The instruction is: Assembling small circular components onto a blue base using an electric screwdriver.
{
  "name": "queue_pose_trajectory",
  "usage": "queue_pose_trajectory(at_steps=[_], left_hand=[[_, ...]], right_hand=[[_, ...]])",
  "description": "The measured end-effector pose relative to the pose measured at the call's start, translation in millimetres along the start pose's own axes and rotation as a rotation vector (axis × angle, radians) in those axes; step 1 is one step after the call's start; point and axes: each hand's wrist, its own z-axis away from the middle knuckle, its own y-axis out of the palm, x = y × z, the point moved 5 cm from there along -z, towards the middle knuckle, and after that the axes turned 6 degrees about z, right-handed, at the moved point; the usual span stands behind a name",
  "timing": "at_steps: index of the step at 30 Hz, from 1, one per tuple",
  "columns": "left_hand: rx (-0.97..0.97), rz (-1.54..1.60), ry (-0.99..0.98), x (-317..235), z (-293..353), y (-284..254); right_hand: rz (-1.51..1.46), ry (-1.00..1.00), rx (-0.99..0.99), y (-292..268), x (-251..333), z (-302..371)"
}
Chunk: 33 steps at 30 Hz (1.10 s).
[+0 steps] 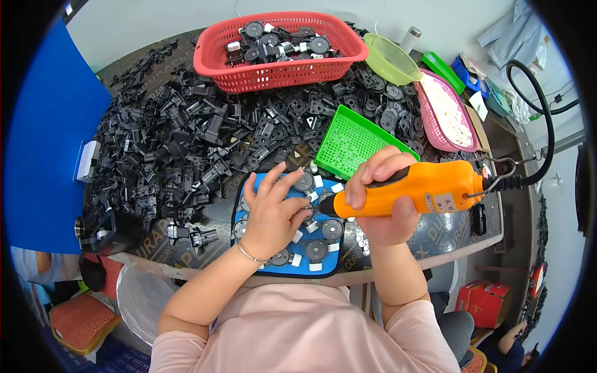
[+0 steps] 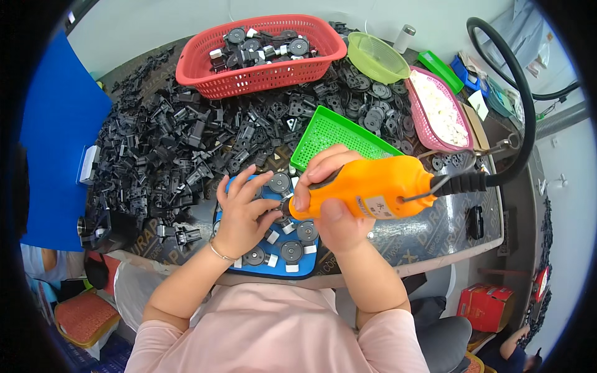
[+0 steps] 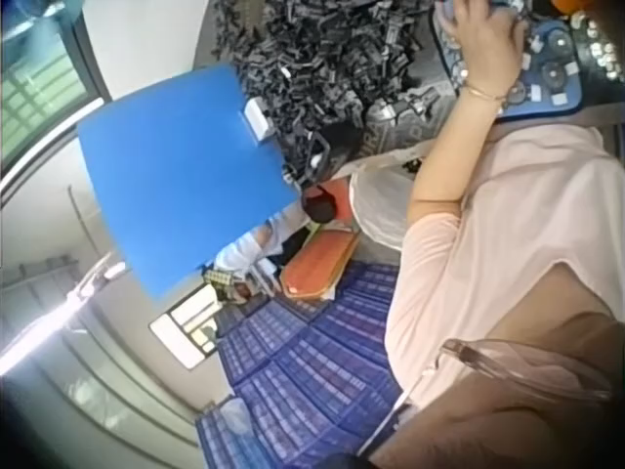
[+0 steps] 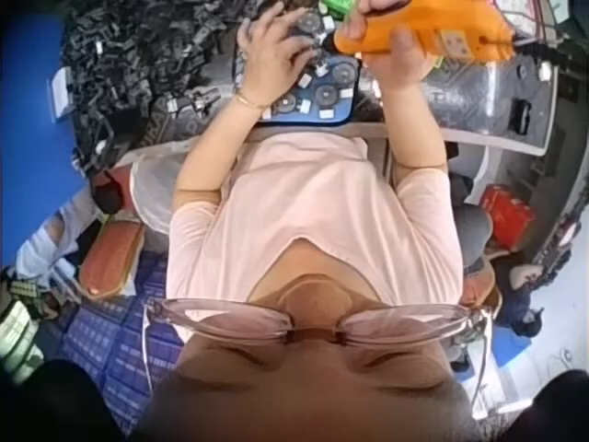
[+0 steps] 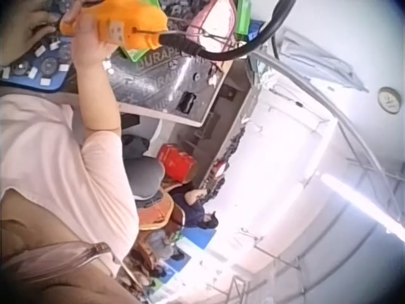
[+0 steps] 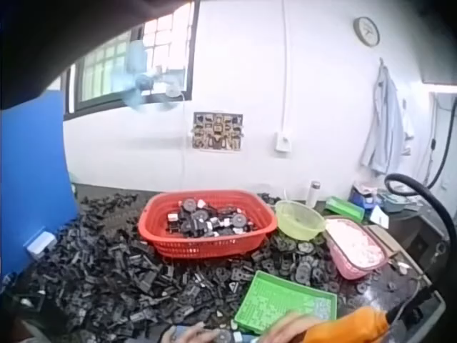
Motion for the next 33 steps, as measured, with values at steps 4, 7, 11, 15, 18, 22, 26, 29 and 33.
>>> queue_pose_trajectory(at_steps=[4,7,11,15,18,22,26,29,33], left_hand=[[-0.01,0.085,-0.06,4.8,5.2,1.2],[-0.009,0.077,-0.068,5.1,6.8,-0.3],[-0.013,0.073,-0.071,4.3,5.8,-1.1],[-0.02,0.054,-0.069,4.8,6.0,-1.7],[-0.016,0.051,-0.069,4.3,5.5,-0.4],[-0.014,0.051,-0.073,3.7,5.3,-0.2],[-0.02,0.047,-0.07,3.1,6.5,-0.6],[-0.031,0.06,-0.047,2.9,7.0,0.4],[-0.047,0.054,-0.031,2.2,6.2,-0.1]], right_hand=[[0.026,-0.001,0.011,3.2,4.5,2.2],[0.021,-0.003,0.025,6.4,6.6,2.7],[0.008,0.019,0.032,8.6,2.7,4.1],[0.007,0.025,0.031,10.3,0.3,4.2],[0.016,0.014,0.042,11.4,0.6,4.3],[0.083,0.032,0.059,9.9,-0.3,5.2],[0.153,0.033,0.1,9.4,-0.2,5.6],[0.169,0.03,0.111,11.1,0.4,6.9],[0.151,0.025,0.106,11.7,-0.2,7.7]])
